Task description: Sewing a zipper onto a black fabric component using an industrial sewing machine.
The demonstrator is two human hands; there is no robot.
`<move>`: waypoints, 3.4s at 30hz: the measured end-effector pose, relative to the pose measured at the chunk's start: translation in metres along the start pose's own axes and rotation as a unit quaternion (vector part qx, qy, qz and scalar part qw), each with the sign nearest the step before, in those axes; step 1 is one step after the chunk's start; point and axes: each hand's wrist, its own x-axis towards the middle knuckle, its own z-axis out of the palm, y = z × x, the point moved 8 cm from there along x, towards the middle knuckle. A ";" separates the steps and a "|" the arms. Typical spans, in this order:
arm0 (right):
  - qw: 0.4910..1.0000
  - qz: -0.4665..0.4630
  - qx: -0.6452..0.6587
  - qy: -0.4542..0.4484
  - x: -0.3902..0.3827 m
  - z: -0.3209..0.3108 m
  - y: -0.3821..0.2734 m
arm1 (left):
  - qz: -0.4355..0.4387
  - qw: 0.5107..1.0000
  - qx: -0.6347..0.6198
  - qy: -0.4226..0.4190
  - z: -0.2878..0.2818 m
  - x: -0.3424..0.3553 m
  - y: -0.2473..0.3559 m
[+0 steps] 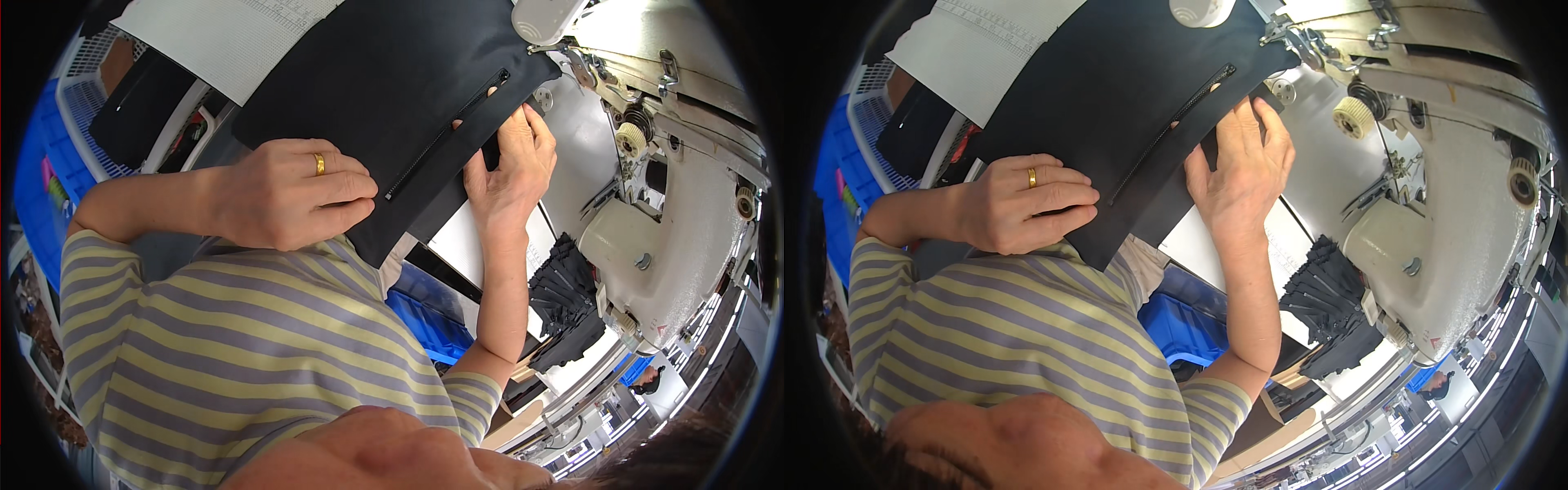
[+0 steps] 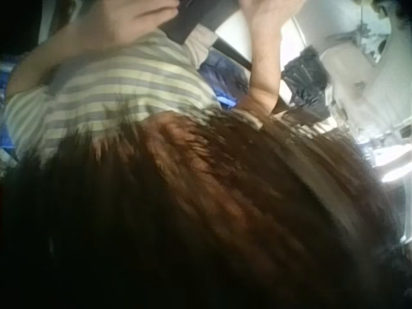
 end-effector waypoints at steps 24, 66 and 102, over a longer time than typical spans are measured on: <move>1.000 -0.005 -0.005 0.002 0.000 -0.001 -0.001 | 0.010 1.000 -0.005 -0.016 0.000 0.001 -0.001; 0.999 -0.031 -0.005 -0.014 0.004 -0.002 -0.006 | -0.033 0.991 0.111 -0.072 0.025 0.076 -0.106; 0.997 -0.031 -0.059 0.027 0.011 -0.005 0.023 | -0.021 0.990 0.134 -0.028 0.032 0.089 -0.110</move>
